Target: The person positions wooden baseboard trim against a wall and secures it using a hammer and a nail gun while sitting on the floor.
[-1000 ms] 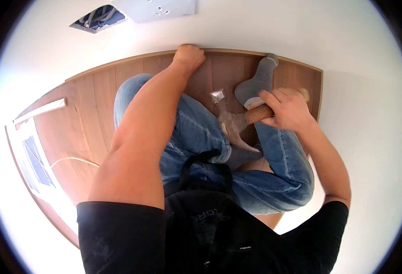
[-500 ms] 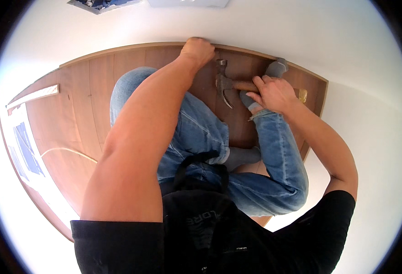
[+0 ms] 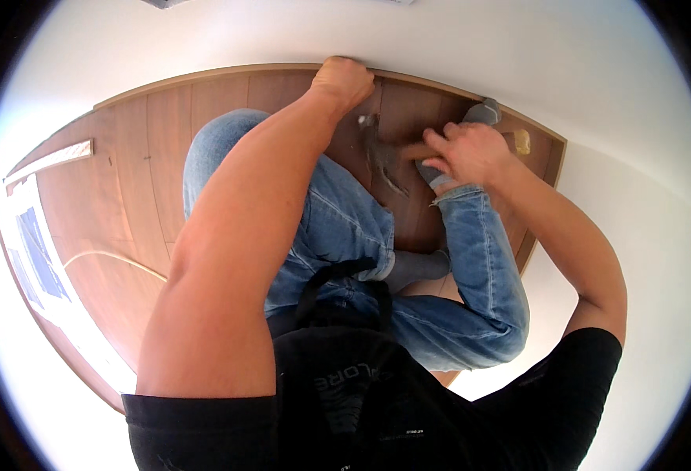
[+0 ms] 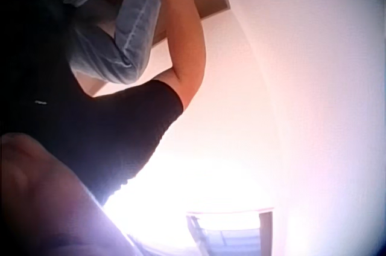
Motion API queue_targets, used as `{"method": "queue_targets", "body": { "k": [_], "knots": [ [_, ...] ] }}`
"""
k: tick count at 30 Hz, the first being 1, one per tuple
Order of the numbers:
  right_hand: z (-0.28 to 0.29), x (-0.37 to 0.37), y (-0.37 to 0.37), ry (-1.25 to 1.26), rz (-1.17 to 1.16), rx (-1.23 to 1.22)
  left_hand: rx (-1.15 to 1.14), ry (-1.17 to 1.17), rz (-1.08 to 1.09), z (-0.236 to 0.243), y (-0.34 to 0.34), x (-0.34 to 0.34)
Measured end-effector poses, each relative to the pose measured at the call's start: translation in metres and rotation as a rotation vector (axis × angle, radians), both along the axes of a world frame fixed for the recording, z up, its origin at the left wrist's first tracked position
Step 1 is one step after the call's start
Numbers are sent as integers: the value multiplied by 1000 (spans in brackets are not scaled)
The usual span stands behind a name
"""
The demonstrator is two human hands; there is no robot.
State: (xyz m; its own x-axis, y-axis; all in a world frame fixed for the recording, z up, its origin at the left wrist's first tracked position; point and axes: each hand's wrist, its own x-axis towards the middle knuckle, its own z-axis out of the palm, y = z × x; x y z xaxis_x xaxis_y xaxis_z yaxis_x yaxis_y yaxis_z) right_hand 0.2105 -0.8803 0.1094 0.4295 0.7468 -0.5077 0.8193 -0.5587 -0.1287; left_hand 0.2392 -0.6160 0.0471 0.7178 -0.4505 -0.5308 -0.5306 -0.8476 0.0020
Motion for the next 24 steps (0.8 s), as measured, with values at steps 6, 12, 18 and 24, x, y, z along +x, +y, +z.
{"method": "queue_targets", "body": {
  "k": [6, 12, 18, 24],
  "knots": [
    [4, -1, -4, 36, 80, -14, -36, -13, 47, -1, -2, -1],
    [1, 11, 1, -12, -22, -27, -18, -15, 18, -8, 0, 1],
    [-4, 1, -4, 88, 194, 16, -38, -16, 54, -5, -1, -2],
    [-2, 6, -7, -27, -62, -31, -49, -24, 53, -5, 2, 0]
  ]
}}
